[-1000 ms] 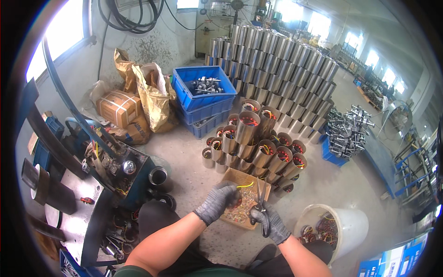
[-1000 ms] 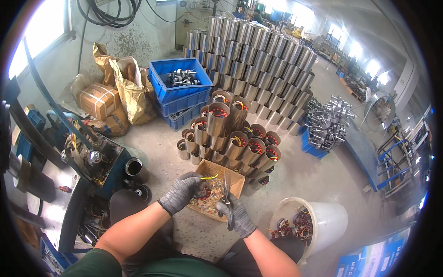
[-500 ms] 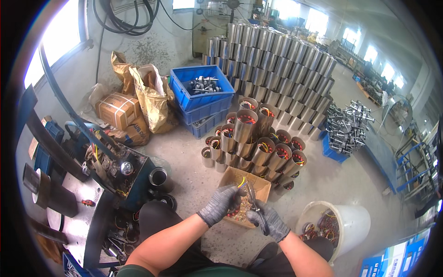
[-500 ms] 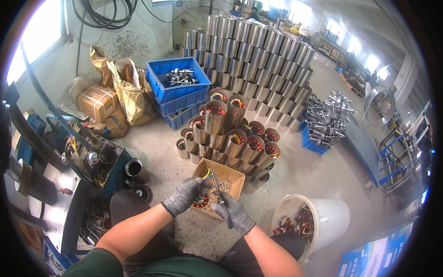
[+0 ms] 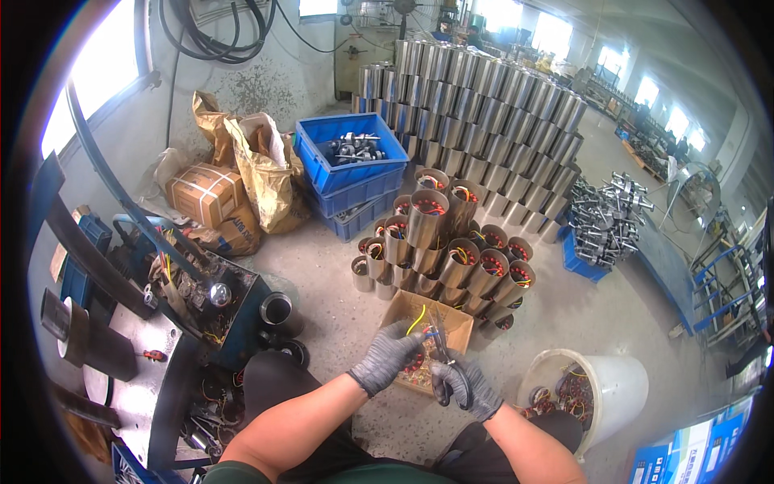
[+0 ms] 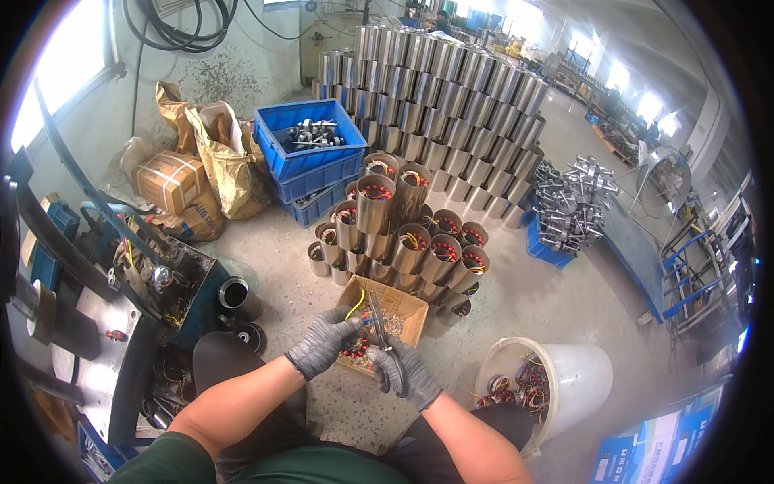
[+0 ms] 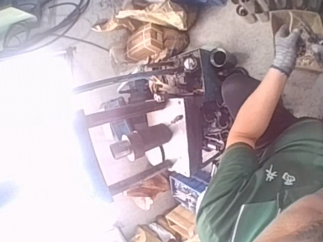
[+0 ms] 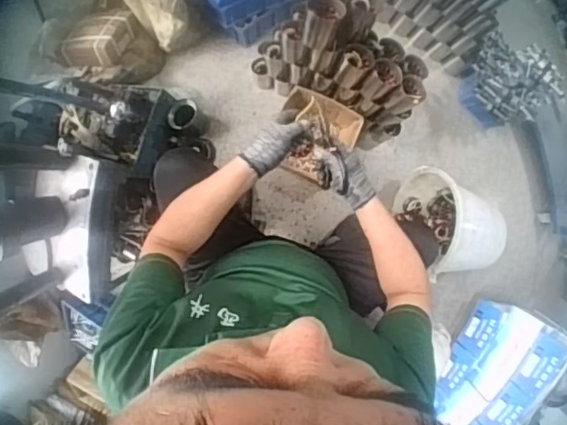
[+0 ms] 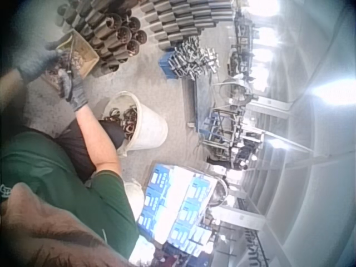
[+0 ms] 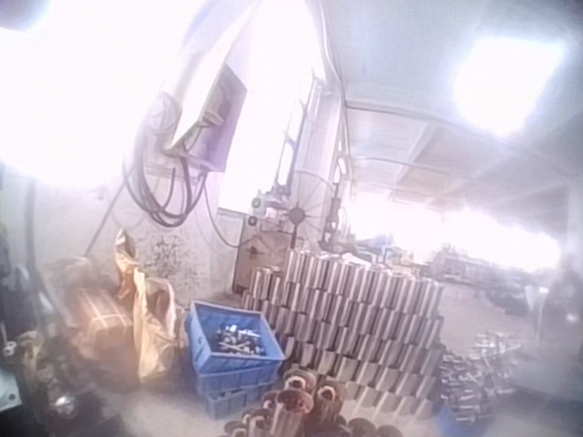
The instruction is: Trimming wires on motor coils and pressing them into metal casings using a press machine.
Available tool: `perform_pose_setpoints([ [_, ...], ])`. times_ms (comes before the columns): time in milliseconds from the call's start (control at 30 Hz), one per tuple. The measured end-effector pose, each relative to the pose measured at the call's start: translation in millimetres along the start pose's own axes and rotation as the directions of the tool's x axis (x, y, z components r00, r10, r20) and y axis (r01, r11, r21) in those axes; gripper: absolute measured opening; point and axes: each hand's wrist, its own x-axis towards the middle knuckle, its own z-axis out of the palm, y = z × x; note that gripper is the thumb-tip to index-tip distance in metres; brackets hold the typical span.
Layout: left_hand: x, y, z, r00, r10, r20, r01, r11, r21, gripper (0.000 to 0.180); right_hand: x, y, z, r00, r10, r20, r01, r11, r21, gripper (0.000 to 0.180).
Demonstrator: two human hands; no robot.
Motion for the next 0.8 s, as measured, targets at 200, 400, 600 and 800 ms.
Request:
perform_pose_setpoints([
  [200,2,-4,1,0.995,0.065,-0.069,-0.065,0.998,0.002,0.025,4,11,4,0.988,0.106,0.113,-0.124,0.977,0.174,0.021],
  [400,14,-14,-4,0.982,0.147,-0.114,-0.13,0.981,0.147,0.028,9,33,-8,0.959,0.273,0.07,-0.282,0.931,0.232,0.022],
  [600,17,-19,-9,0.976,0.202,-0.075,-0.174,0.944,0.278,0.03,0,26,-3,0.989,0.144,-0.015,-0.144,0.989,0.027,0.037],
  [800,16,-29,-9,0.966,0.257,-0.024,-0.213,0.844,0.493,0.031,3,23,-9,0.957,0.286,0.044,-0.288,0.955,0.067,0.041],
])
